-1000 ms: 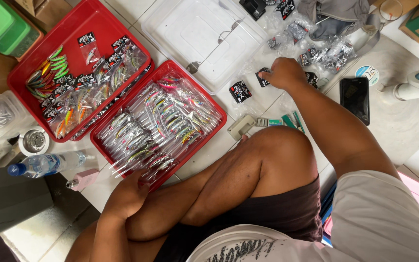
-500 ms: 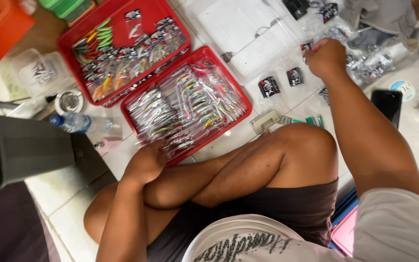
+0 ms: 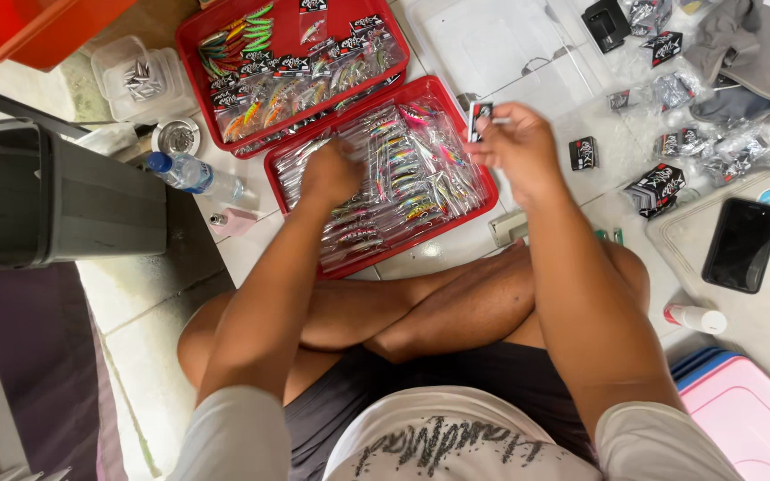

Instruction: The person sits on the floor and sorts through small packaged fishing lures, placing them into red trays and arranging small plastic bags into a clear container.

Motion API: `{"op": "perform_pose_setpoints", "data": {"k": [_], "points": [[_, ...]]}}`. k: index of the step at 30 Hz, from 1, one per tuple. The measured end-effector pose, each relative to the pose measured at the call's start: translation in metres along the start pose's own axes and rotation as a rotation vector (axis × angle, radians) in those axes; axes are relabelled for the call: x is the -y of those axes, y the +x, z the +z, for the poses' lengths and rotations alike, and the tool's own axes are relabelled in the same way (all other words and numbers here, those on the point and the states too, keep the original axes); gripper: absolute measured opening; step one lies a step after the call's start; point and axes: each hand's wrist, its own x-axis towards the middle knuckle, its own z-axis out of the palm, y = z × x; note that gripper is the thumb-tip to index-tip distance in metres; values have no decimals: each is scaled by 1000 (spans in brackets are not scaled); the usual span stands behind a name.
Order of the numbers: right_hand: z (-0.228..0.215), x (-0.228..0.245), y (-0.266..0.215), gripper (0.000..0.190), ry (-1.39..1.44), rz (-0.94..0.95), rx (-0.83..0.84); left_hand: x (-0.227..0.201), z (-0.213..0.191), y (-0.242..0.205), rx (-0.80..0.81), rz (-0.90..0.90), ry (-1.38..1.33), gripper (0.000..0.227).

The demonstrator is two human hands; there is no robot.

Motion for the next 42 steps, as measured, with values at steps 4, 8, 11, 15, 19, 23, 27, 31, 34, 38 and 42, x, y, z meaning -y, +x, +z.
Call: {"op": "perform_pose_setpoints", "data": {"k": [4, 8, 11, 15, 19, 23, 27, 31, 34, 38, 42], "points": [[-7, -40, 21, 24, -112, 106, 16, -38, 37, 17, 16, -100, -2, 50], [-4, -39, 24, 24, -124, 85, 18, -56, 51, 13, -31, -140, 130, 49], [-4, -47, 29, 23, -146, 74, 37, -67, 44, -2, -68, -114, 23, 50], [-3, -60, 37, 24, -146, 10, 87, -9, 102, 48, -138, 91, -517, 28], [5, -70, 36, 26, -132, -36, 138, -52, 30, -46, -93, 105, -922, 22], [16, -76, 26, 28, -125, -85, 242, -55, 9, -97, -114, 22, -1158, 20], [28, -70, 8, 25, -147, -117, 312, -36, 22, -102, -100, -101, -1374, 15], [18, -77, 5, 27, -164, -183, 283, -55, -1, -117, -320, 67, -1377, 13], [7, -72, 3, 25, -193, -234, 263, -79, -30, -114, -426, 242, -1284, 12], [5, -57, 2, 21, -219, -172, 140, -105, -80, -99, -340, 515, -1227, 11], [5, -53, 3, 19, -218, -102, 54, -134, -116, -97, -275, 741, -1122, 9]]}}
